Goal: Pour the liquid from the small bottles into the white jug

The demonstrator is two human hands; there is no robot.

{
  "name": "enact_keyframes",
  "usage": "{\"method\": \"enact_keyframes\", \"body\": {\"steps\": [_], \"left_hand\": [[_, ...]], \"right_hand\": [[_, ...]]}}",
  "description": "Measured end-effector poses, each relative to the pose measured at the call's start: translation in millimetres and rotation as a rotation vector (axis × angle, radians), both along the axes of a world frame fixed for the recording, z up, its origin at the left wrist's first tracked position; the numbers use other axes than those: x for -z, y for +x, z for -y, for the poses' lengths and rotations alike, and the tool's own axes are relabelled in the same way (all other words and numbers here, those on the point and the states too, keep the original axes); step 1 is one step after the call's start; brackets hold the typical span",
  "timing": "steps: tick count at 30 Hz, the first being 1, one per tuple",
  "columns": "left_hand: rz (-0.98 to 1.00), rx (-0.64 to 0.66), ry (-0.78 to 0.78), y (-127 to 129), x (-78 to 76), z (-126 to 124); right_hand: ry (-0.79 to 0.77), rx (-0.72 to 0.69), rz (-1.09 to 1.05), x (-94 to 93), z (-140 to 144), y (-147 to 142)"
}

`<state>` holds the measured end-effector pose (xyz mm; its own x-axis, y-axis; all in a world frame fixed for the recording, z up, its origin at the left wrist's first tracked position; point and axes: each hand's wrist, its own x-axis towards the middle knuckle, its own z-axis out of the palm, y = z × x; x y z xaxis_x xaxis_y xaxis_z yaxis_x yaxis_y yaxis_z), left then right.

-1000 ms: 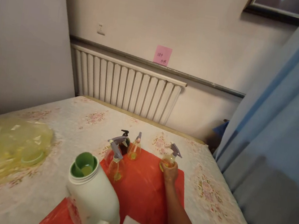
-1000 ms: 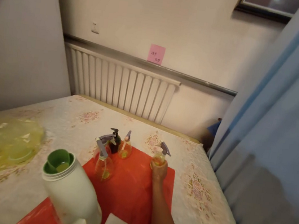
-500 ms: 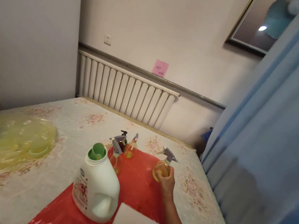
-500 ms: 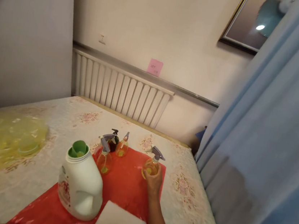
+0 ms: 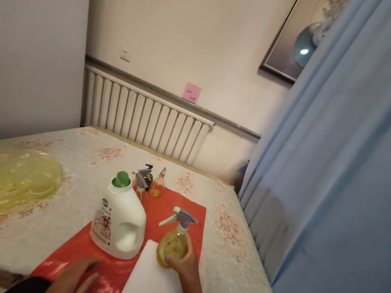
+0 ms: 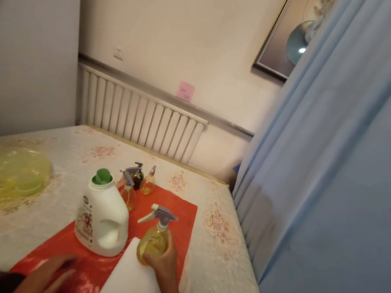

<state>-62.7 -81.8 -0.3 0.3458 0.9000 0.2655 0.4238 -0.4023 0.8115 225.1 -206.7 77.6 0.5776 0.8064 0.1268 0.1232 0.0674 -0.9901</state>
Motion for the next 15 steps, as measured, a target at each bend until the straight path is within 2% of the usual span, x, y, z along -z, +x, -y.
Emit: {"method": "enact_keyframes", "body": {"steps": [2,5,10,12,15], "left_hand": [[0.066,0.197,-0.165,30,-27.8,17],[0.218,0.374,-0.319,61,-60.6,34],[0.455,0.542,-0.504,83,-89.3,48],[0.446,0.606,-0.530,85,-99.4,55],[0.361,0.769,-0.572,82,-112.6,64]], "right_hand": [[0.029,-0.067,-0.070,-1.6,14,-16],[0.098,-0.197,-0.126,-2.5,30,-37],[0.147,-0.342,-0.203,-0.3,50,-59],[0.127,-0.379,-0.203,2.2,56,-64],[0.079,-0.427,-0.185,7.6,62,-68]]}}
